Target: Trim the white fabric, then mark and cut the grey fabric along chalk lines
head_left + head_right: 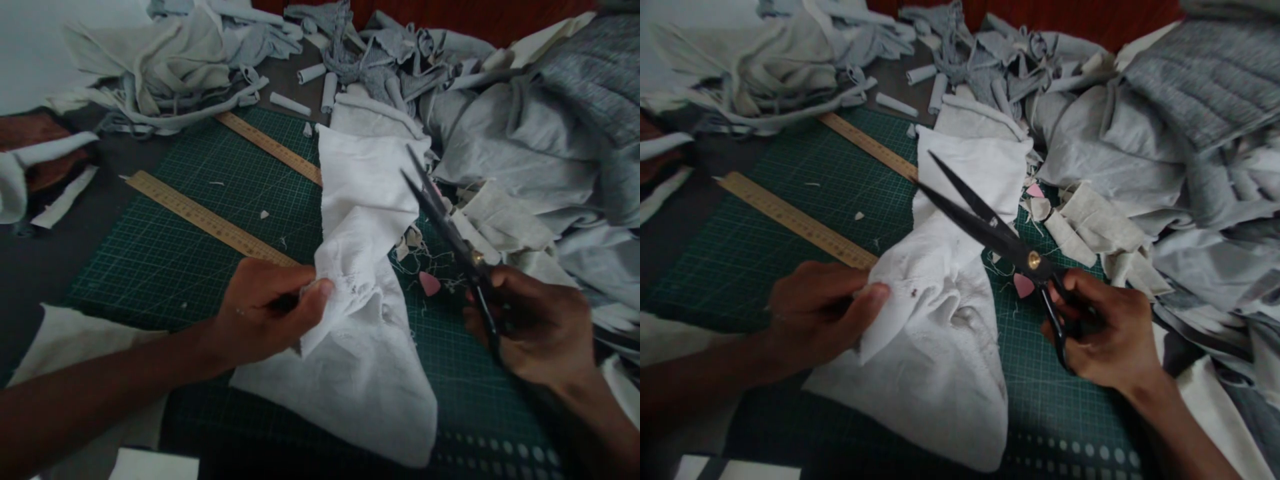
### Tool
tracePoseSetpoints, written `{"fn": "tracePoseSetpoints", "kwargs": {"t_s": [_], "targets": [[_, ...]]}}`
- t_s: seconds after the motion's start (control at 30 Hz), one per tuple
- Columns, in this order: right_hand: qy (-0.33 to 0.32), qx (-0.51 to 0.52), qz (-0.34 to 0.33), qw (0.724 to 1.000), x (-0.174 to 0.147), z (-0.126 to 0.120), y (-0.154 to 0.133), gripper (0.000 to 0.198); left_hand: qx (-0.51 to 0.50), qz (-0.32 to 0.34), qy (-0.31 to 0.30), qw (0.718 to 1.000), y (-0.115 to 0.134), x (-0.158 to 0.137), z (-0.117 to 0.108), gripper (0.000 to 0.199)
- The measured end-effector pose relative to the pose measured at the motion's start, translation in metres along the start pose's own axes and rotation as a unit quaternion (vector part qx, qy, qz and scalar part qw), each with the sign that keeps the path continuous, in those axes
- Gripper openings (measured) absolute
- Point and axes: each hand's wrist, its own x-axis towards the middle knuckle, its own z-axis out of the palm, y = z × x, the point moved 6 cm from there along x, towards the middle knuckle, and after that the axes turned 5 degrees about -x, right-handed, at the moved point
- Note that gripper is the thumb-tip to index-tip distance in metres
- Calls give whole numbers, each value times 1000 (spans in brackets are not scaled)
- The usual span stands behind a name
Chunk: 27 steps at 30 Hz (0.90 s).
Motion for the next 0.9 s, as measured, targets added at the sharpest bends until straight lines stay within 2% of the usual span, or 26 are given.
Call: {"fn": "tracePoseSetpoints", "kwargs": {"t_s": [0.1, 0.23, 0.63, 0.77, 0.9], "targets": [[-24, -44, -84, 995, 5, -1, -10, 15, 24, -13, 17, 999, -4, 3, -8, 47], [-40, -74, -131, 988, 10, 3, -25, 12, 57, -13, 33, 998, -4, 4, -13, 46], [-60, -87, -141, 984, -1, 10, -14, 19, 72, -1, 36, 997, 0, 5, -14, 46], [-56, -97, -137, 984, 1, 11, -17, 19, 74, 10, 31, 997, 1, 4, -14, 47], [-59, -102, -162, 980, 6, 10, -25, 18, 81, 11, 35, 996, 2, 5, -15, 47]]}}
